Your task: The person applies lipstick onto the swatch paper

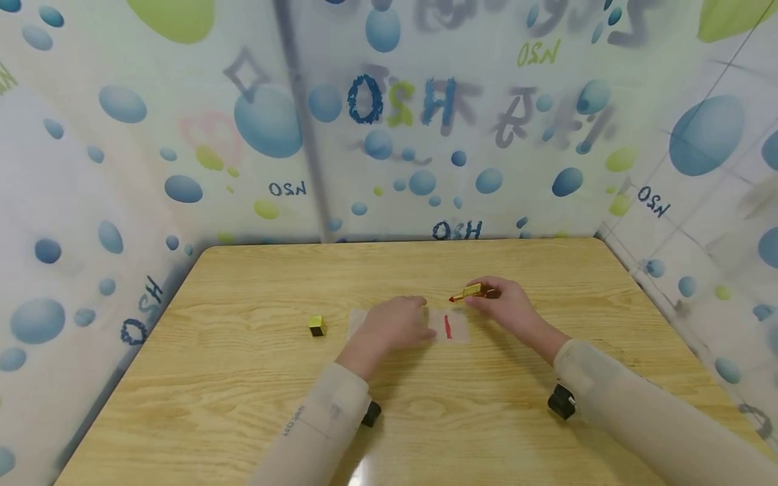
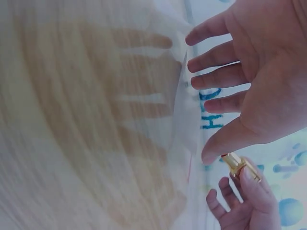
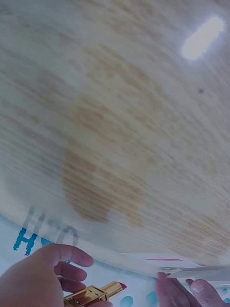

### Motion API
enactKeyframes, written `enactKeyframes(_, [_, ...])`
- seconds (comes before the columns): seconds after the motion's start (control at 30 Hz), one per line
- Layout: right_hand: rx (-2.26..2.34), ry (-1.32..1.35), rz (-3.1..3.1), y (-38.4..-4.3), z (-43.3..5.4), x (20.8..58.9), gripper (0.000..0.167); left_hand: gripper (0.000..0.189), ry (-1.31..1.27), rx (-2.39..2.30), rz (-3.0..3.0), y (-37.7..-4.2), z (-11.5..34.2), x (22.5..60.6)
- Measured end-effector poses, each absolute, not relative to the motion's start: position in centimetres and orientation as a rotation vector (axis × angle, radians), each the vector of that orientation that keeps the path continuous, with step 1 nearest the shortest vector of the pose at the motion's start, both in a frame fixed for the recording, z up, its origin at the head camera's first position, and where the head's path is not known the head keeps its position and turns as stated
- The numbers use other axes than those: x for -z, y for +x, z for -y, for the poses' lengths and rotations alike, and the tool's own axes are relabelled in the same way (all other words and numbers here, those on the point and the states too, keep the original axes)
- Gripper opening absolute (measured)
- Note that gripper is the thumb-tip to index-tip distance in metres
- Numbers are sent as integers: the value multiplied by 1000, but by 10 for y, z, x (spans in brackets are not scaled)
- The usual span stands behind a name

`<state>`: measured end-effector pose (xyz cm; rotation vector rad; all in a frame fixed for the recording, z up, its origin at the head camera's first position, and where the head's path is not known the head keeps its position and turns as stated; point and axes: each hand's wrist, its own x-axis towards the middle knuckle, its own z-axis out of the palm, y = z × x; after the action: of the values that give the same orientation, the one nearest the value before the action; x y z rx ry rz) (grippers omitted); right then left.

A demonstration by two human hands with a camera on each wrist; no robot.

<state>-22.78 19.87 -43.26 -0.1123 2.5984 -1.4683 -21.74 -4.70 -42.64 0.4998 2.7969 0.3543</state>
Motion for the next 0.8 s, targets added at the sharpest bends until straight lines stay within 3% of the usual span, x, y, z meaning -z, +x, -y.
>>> enactKeyframes(0.8, [1396, -153, -2623, -235, -183, 420, 44, 63, 662, -305, -2792, -211, 97, 416])
